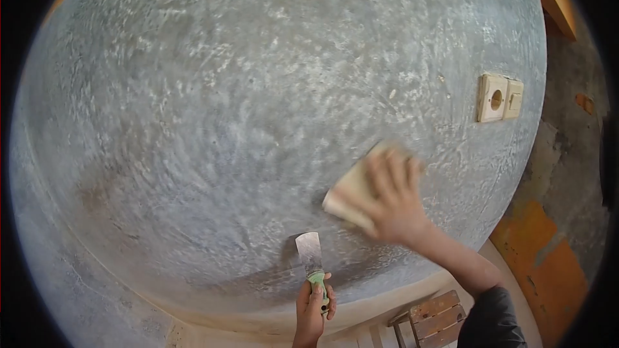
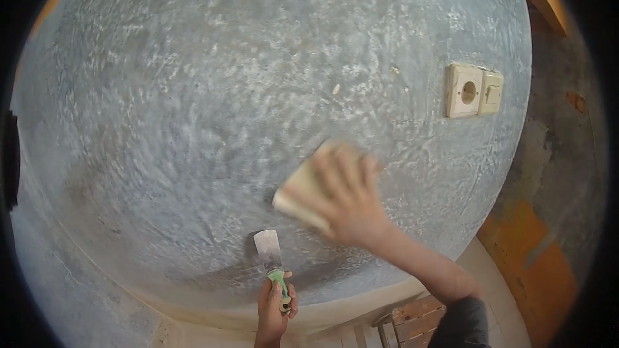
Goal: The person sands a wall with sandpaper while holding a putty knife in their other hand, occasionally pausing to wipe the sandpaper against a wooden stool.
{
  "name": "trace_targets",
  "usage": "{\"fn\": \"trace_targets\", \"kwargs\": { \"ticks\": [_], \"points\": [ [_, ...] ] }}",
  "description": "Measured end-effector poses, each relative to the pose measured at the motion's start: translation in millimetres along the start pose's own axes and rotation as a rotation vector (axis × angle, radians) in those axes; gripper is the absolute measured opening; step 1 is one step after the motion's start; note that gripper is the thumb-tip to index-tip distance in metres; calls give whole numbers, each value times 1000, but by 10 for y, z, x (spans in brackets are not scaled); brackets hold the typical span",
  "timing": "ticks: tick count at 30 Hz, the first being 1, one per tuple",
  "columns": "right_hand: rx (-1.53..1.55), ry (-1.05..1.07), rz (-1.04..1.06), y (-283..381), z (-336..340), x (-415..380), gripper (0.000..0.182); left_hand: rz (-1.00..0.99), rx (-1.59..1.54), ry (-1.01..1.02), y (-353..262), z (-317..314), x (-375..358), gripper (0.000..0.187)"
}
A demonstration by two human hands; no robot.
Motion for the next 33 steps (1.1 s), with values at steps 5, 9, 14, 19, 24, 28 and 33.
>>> {"fn": "trace_targets", "kwargs": {
  "ticks": [5,9,14,19,24,28,33],
  "points": [
    [9,60,41,-337,161,213,61,-12,41,-39,-66,34,-23,33],
    [65,41,44,-219,93,7,64,-11,20,-68,-97,-64,-12,34],
    [-22,-130,72,-543,178,143,69,-53,11,-90,-43,-51,-10,34],
    [190,310,293,-36,107,-35,66,-72,-12,-105,-5,-5,-16,34],
    [83,-15,60,-273,153,165,66,-82,-6,-136,-62,141,-4,35],
    [56,223,285,299,-83,-51,59,-65,11,-98,-190,321,13,35],
    [-34,-57,-159,246,97,404,58,-21,12,-18,-528,762,-52,34]
  ]
}}
Point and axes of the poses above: each hand's wrist, its own x-axis towards the middle knuckle, its own z-axis out of the back of the hand, y = z × x, the point moved 3 cm from there along x, towards the middle knuckle, and after that the axes turned 7 degrees about y, right-handed, at the moved point
